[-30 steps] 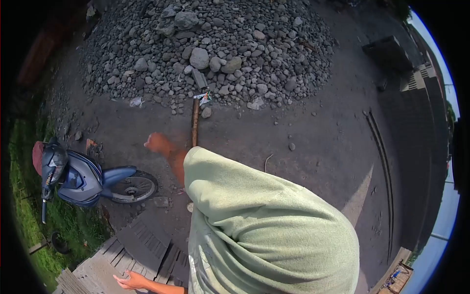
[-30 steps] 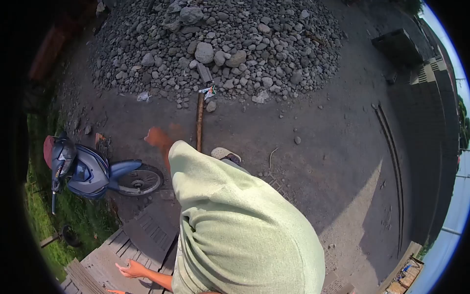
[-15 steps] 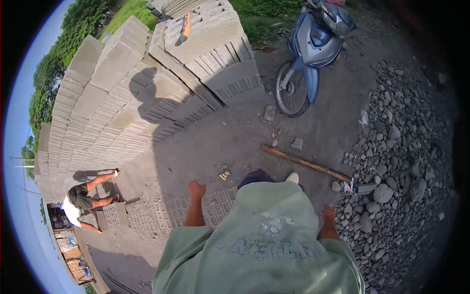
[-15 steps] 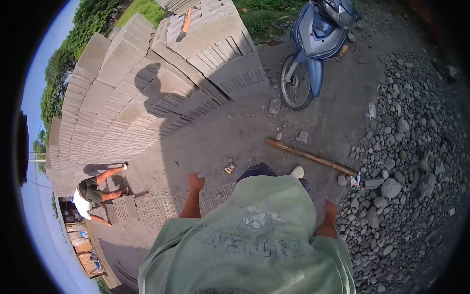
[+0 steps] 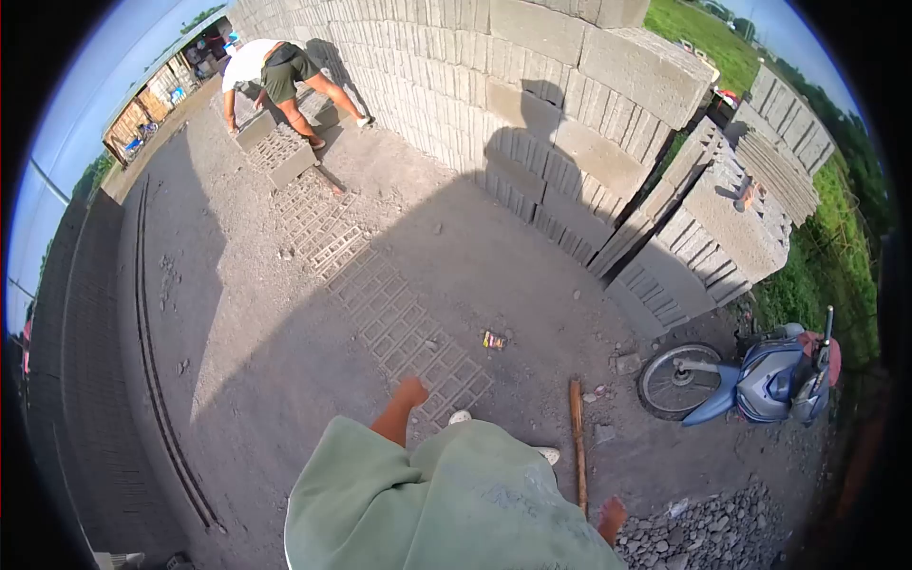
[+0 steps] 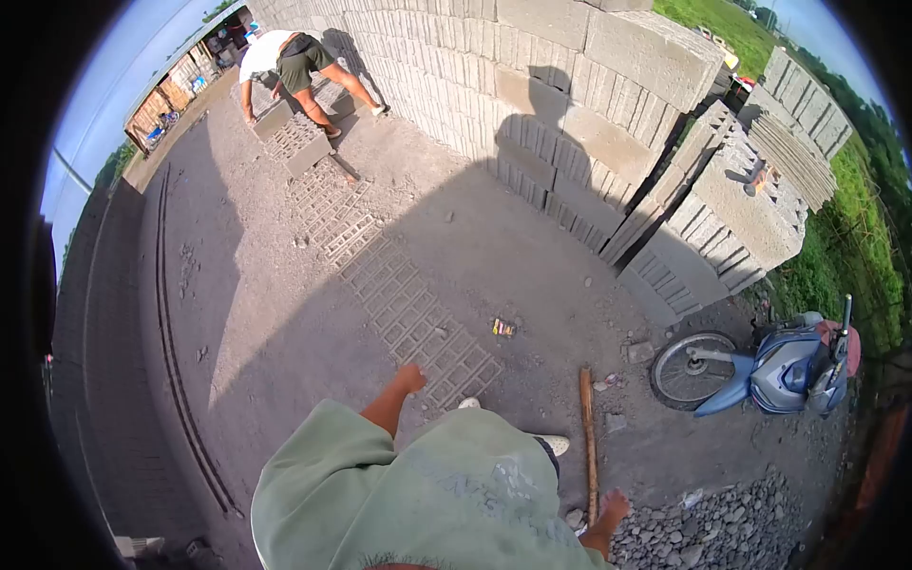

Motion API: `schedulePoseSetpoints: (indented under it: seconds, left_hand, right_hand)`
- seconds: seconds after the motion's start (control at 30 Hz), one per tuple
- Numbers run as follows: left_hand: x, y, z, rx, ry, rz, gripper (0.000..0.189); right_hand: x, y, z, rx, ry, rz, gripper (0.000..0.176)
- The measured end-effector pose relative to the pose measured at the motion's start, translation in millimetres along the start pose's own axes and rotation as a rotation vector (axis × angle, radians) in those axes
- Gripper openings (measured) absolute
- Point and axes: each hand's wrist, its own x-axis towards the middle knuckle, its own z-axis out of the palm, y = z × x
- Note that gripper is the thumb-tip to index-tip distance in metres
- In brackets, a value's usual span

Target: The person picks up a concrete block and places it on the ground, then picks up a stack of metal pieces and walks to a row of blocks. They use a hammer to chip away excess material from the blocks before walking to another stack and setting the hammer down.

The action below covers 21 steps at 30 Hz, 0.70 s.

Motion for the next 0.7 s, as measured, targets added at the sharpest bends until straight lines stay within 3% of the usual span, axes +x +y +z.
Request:
schedulePoseSetpoints:
  seconds: [0.03, 0.1, 0.13, 0.2, 0.27, 0.33, 0.4, 0.47, 0.53, 0.57, 0.6, 0.63, 0.67, 0.7]
  left_hand:
    - [0.5, -14.4, 6.3, -0.028, -0.039, -0.050, 0.033]
    - [3.6, -47.3, 21.0, -0.104, 0.040, -0.101, 0.030]
    - [3.0, -60.0, 25.9, -0.146, 0.095, -0.119, 0.027]
    - [-5.9, -82.4, 27.8, -0.140, 0.136, -0.079, 0.025]
    - [-12.7, -109.2, 34.8, -0.132, 0.183, -0.034, 0.023]
    - [-26.7, -145.6, 50.5, -0.031, 0.408, -0.021, 0.021]
    - [-61.7, -159.8, 50.7, 0.116, 0.302, -0.098, 0.021]
    - [-71.3, -213.2, 102.0, 0.258, 0.293, -0.211, 0.022]
    - [-118.9, -181.0, 74.9, -0.222, 0.111, -0.536, 0.029]
    - [-130.1, -180.6, 72.5, -0.219, 0.002, -0.571, 0.029]
    - [-142.1, -180.3, 75.7, -0.217, -0.112, -0.605, 0.028]
    - [-142.9, -170.9, 73.6, -0.220, -0.105, -0.613, 0.028]
    - [-148.9, -155.3, 70.1, -0.309, -0.016, -0.753, 0.029]
    - [-147.1, -135.6, 61.8, -0.399, 0.073, -0.889, 0.030]
  right_hand:
    - [-9.1, -69.1, 45.6, -0.043, 0.110, -0.248, 0.022]
    - [16.0, -169.6, 103.2, -0.238, -0.013, -0.470, 0.030]
    - [35.1, -199.7, 134.8, -0.194, -0.065, -0.580, 0.024]
    - [8.7, -258.9, 210.2, -0.094, -0.203, -0.653, 0.027]
    - [-20.7, -278.7, 273.4, -0.083, -0.269, -0.706, 0.023]
    - [-35.9, -281.1, 326.5, -0.324, -0.435, -0.762, 0.020]
    - [-18.7, -256.2, 357.4, -0.590, -0.598, -0.748, 0.020]
    - [-43.7, -237.1, 369.5, -0.737, -0.618, -0.497, 0.021]
    - [-0.4, -193.3, 360.0, -0.760, -0.686, -0.361, 0.020]
    - [39.4, -162.5, 349.7, -0.774, -0.635, -0.182, 0.023]
    - [19.7, -163.7, 340.9, -0.807, -0.568, -0.056, 0.016]
    - [29.6, -161.0, 334.8, -0.794, -0.634, 0.067, 0.026]
    - [64.8, -140.5, 307.1, -0.778, -0.697, 0.189, 0.036]
    - [78.1, -151.3, 316.6, -0.781, -0.702, 0.185, 0.036]
